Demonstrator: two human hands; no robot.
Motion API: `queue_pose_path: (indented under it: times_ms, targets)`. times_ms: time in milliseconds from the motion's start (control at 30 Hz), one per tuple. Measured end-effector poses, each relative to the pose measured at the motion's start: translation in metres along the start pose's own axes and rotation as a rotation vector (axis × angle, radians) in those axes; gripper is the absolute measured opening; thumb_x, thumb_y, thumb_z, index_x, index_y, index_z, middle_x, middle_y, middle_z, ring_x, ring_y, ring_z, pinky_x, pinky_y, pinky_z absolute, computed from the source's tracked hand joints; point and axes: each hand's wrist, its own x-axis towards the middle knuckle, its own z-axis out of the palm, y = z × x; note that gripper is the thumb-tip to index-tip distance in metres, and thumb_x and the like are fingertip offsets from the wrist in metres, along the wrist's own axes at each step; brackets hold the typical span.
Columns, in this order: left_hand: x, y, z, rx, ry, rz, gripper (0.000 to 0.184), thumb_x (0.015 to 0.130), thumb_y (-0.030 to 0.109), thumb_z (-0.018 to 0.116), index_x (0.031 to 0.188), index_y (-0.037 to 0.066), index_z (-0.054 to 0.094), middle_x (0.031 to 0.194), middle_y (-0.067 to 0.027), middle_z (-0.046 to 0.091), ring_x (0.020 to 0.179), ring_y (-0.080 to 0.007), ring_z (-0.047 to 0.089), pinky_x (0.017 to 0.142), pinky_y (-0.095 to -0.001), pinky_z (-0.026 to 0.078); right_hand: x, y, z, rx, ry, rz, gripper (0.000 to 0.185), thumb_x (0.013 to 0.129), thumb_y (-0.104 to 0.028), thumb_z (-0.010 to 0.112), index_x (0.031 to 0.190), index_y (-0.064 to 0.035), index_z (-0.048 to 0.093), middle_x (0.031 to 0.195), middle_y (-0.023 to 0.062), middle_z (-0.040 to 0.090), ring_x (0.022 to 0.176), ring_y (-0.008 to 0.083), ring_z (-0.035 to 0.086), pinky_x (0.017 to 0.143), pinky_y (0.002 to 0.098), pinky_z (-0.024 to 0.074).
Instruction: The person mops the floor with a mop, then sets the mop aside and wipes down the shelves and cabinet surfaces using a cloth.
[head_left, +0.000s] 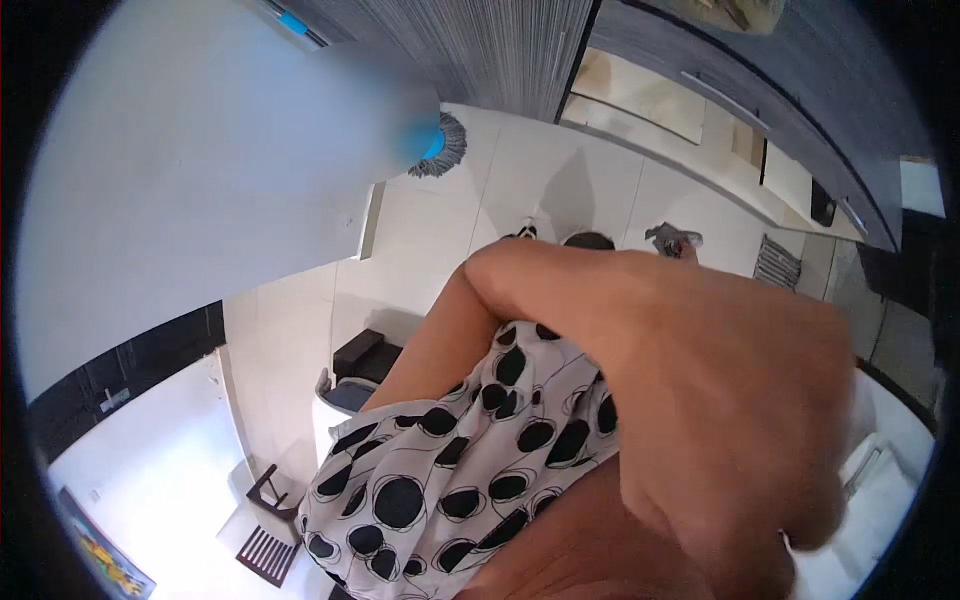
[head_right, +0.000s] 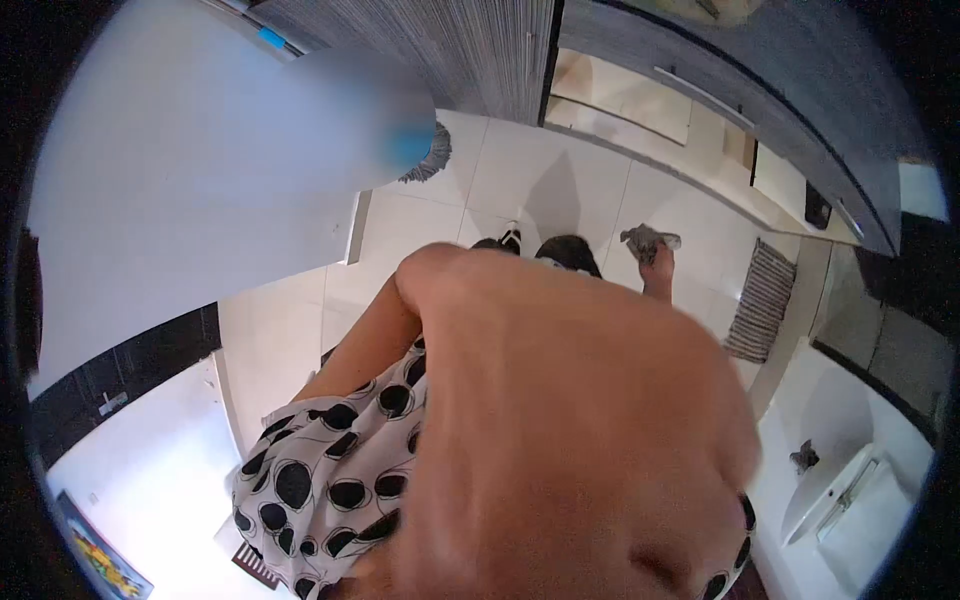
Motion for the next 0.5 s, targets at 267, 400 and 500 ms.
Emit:
queue_pose_path:
  times_ms: [267, 400, 500]
  targets:
    - [-0.137, -0.056, -0.003, 0.35, -0.197, -1.05, 0.014, 0.064, 0.016, 0.055, 0.062, 0.004, 0.048, 0.061, -0.0109, 0.051, 0.061, -0.0298, 0.054, 0.051, -0.0406, 0.041, -0.012, -0.028, 0.087, -0.492, -0.056, -0.035, 0.028, 0.08, -0.003, 0.047, 0.109, -0.0004, 0.048, 0.101, 0.0087, 0.056, 0.09, 0.0208, 0.055, 0.078, 0.0337, 0.0463]
    - [-0.285, -0.043, 0.046, 0.673, -0.395, -1.659, 0.015, 0.07, 0.017, 0.053, 0.071, 0.003, 0.058, 0.075, -0.0164, 0.061, 0.071, -0.0351, 0.059, 0.064, -0.0457, 0.046, -0.017, -0.028, 0.169, -0.65, -0.358, 0.095, 0.033, 0.079, -0.003, 0.05, 0.111, -0.0021, 0.045, 0.1, 0.0071, 0.055, 0.089, 0.0179, 0.054, 0.076, 0.0321, 0.0461]
    - [-0.349, -0.009, 0.065, 0.512, -0.418, -2.01, 0.019, 0.073, 0.018, 0.051, 0.079, 0.002, 0.059, 0.082, -0.0192, 0.062, 0.077, -0.0358, 0.06, 0.069, -0.0457, 0.047, -0.027, -0.026, 0.238, -0.697, -0.546, 0.1, 0.038, 0.077, -0.002, 0.052, 0.114, -0.0042, 0.045, 0.099, 0.0067, 0.055, 0.088, 0.017, 0.055, 0.076, 0.0307, 0.0459]
